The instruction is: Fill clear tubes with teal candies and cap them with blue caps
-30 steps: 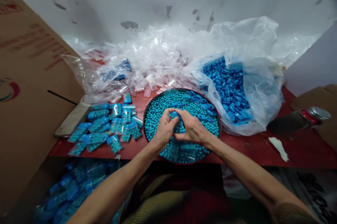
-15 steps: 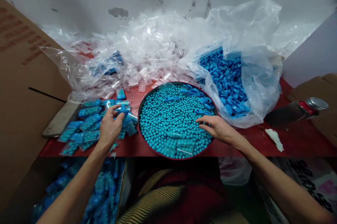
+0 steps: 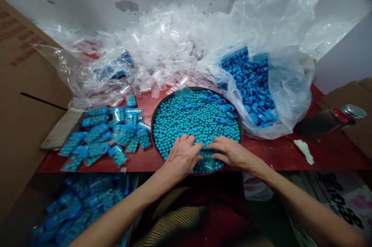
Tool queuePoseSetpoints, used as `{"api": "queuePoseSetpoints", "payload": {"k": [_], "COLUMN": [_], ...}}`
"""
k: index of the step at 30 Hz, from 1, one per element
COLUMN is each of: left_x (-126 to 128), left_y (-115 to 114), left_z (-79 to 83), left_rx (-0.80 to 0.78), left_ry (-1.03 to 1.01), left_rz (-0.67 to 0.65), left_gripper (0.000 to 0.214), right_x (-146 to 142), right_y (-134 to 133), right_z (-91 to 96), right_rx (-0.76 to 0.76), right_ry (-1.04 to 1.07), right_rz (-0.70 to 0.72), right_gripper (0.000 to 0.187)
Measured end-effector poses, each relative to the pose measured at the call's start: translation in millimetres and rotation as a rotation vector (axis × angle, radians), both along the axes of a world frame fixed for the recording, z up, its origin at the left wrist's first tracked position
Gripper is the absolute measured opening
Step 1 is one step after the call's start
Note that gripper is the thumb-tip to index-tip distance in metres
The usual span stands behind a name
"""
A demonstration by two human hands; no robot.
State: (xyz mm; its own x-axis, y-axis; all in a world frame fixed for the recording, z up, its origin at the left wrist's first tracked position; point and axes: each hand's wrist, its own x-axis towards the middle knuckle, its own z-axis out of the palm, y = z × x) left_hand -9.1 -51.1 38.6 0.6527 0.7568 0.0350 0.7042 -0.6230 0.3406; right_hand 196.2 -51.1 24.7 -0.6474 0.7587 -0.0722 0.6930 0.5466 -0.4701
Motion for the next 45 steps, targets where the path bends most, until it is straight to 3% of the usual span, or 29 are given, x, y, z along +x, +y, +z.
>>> {"api": "queuePoseSetpoints", "payload": {"k": [4, 7, 11, 14, 17, 19, 22, 25, 29, 34, 37, 40, 45], "left_x": [4, 7, 7, 2, -4, -7, -8, -8, -10, -13, -13, -13, -13], "left_y": [3, 5, 16, 30, 41, 46, 50, 53, 56, 59, 58, 58, 58], "left_z": [-7.9, -16.1, -18.5, -12.6, -6.3, -3.4, -1.6, -4.2, -15.0, -26.1, -28.6, -30.1, -28.4], "left_rx": [0.010, -0.019, -0.191, -0.414, -0.743, -0.935, -1.068, -1.076, -1.028, -0.952, -0.916, -0.857, -0.796], "left_ry": [0.046, -0.030, -0.347, -0.666, -0.988, -1.152, -1.277, -1.303, -1.278, -1.311, -1.289, -1.252, -1.186], "left_rz": [-0.028, 0.011, 0.136, 0.250, 0.338, 0.340, 0.314, 0.317, 0.343, 0.461, 0.525, 0.568, 0.611], "left_gripper": [0.020, 0.020, 0.020, 0.018, 0.022, 0.028, 0.033, 0.032, 0.038, 0.042, 0.043, 0.042, 0.034], "right_x": [-6, -10, -13, -9, -4, -4, -9, -11, -6, -31, -60, -75, -55], "right_y": [10, 20, 40, 51, 54, 51, 42, 36, 48, 96, 125, 137, 119], "right_z": [-6.4, 1.5, 27.8, 37.5, 23.2, 4.6, -19.2, -24.2, -3.7, 17.8, 10.3, -3.6, -11.0], "right_rx": [0.011, -0.024, -0.139, -0.170, -0.033, 0.015, 0.017, 0.003, -0.082, 0.204, 0.269, 0.271, 0.286], "right_ry": [0.051, 0.071, 0.158, 0.274, 0.228, 0.033, -0.168, -0.124, -0.140, -0.315, -0.330, -0.335, -0.358], "right_rz": [-0.031, -0.006, -0.042, -0.140, -0.259, -0.253, -0.251, -0.227, -0.106, -0.245, -0.306, -0.302, -0.287], "right_gripper": [0.018, 0.017, 0.019, 0.024, 0.027, 0.034, 0.022, 0.015, 0.010, 0.014, 0.017, 0.017, 0.019]}}
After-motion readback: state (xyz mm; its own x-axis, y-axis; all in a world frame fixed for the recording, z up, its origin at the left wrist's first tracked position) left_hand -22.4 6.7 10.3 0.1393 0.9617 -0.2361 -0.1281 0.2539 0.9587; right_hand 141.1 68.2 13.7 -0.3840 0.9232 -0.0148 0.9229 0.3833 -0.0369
